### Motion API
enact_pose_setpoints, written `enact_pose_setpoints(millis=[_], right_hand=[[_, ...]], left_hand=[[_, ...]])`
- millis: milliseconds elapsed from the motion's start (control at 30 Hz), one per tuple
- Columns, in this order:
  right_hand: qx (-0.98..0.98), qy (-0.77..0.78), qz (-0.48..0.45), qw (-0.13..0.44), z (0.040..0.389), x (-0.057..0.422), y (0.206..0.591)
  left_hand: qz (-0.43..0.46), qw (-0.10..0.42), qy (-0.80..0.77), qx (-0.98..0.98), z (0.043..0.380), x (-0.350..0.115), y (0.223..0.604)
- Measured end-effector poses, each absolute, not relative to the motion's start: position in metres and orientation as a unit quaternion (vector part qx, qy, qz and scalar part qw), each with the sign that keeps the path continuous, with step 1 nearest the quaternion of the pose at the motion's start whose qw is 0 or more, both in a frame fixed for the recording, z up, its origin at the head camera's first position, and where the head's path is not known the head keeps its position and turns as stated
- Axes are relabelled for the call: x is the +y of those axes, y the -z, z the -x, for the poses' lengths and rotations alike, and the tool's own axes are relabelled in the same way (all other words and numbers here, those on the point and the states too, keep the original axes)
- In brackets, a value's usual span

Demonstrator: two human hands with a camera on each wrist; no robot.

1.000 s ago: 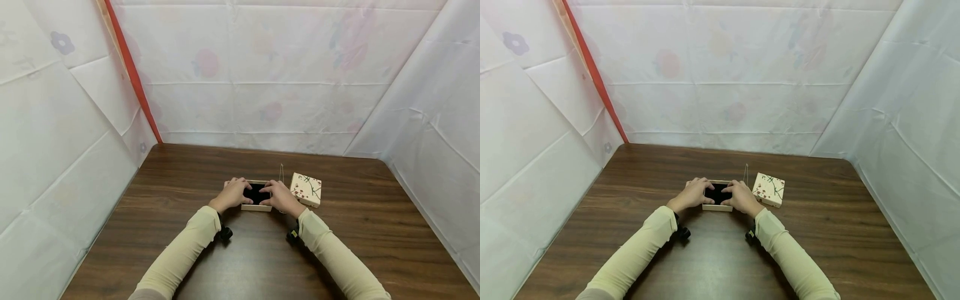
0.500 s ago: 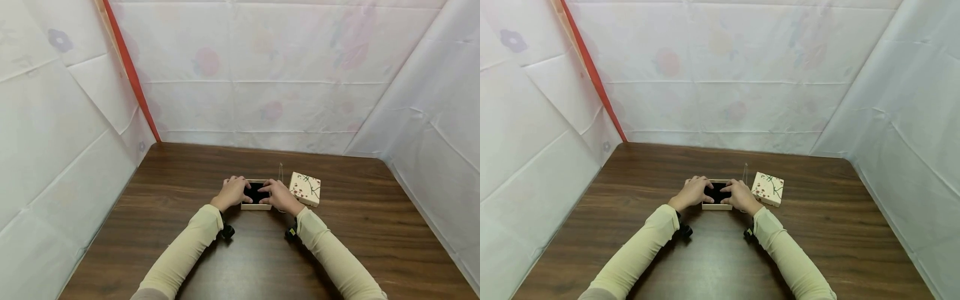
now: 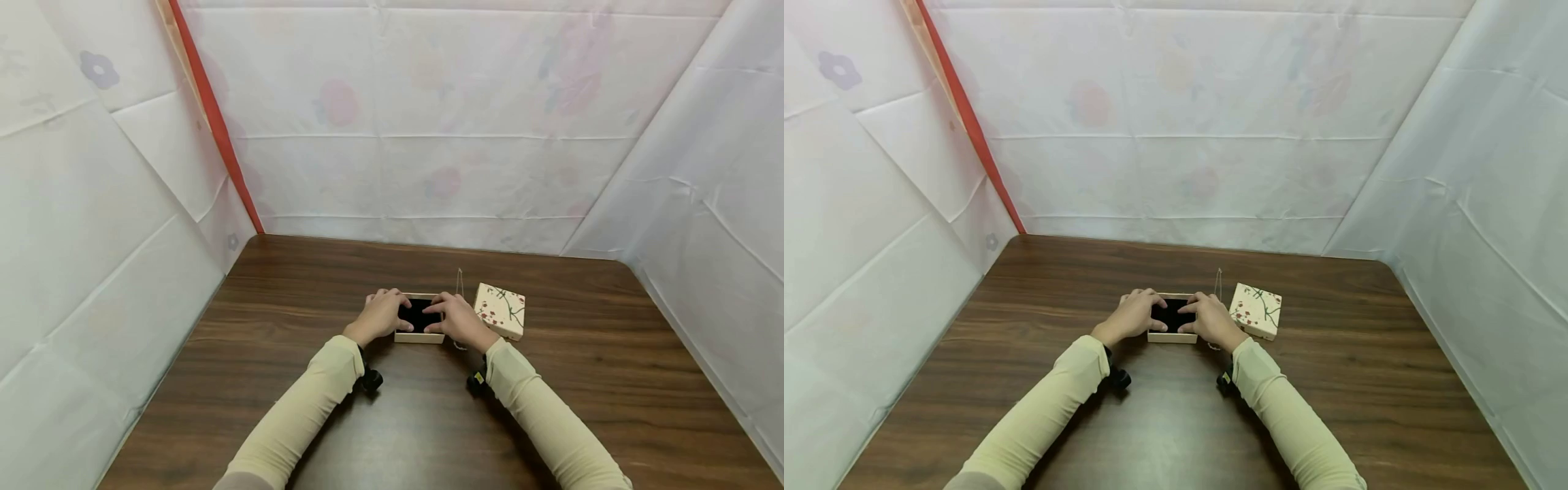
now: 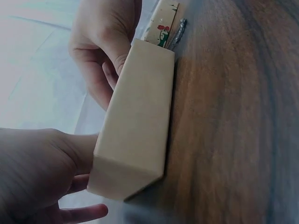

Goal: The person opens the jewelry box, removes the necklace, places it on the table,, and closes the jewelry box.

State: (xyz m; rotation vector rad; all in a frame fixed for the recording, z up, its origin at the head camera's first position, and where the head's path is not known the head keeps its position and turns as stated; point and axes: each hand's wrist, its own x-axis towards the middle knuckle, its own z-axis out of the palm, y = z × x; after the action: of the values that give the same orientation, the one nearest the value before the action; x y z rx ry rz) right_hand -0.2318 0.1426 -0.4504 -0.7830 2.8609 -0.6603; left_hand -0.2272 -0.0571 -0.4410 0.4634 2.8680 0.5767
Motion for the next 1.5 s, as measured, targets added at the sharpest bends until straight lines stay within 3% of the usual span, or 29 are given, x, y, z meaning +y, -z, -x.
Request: enact_pose_setpoints(millis=[167, 467, 900, 1333, 1500], right_hand=[[0.942, 0.211, 0.254, 0.055, 0.232, 0.145, 0.451], [0.94, 0.217, 0.255, 0.057, 0.234, 0.143, 0.451], [0.939, 0.21, 0.268, 0.053, 0.237, 0.134, 0.452], [0.937, 0.218, 0.265, 0.063, 0.235, 0.134, 0.449], [0.938, 0.215, 0.266, 0.065, 0.234, 0.134, 0.45]], left_hand=[[-0.173, 0.085, -0.203, 0.96, 0.226, -0.056, 0.443], [-0.201, 0.027, -0.239, 0.95, 0.223, -0.064, 0.45], [-0.194, 0.008, -0.307, 0.932, 0.223, -0.078, 0.457], [-0.169, 0.039, -0.305, 0.936, 0.224, -0.089, 0.459], [-0.165, 0.073, -0.293, 0.939, 0.223, -0.09, 0.46]])
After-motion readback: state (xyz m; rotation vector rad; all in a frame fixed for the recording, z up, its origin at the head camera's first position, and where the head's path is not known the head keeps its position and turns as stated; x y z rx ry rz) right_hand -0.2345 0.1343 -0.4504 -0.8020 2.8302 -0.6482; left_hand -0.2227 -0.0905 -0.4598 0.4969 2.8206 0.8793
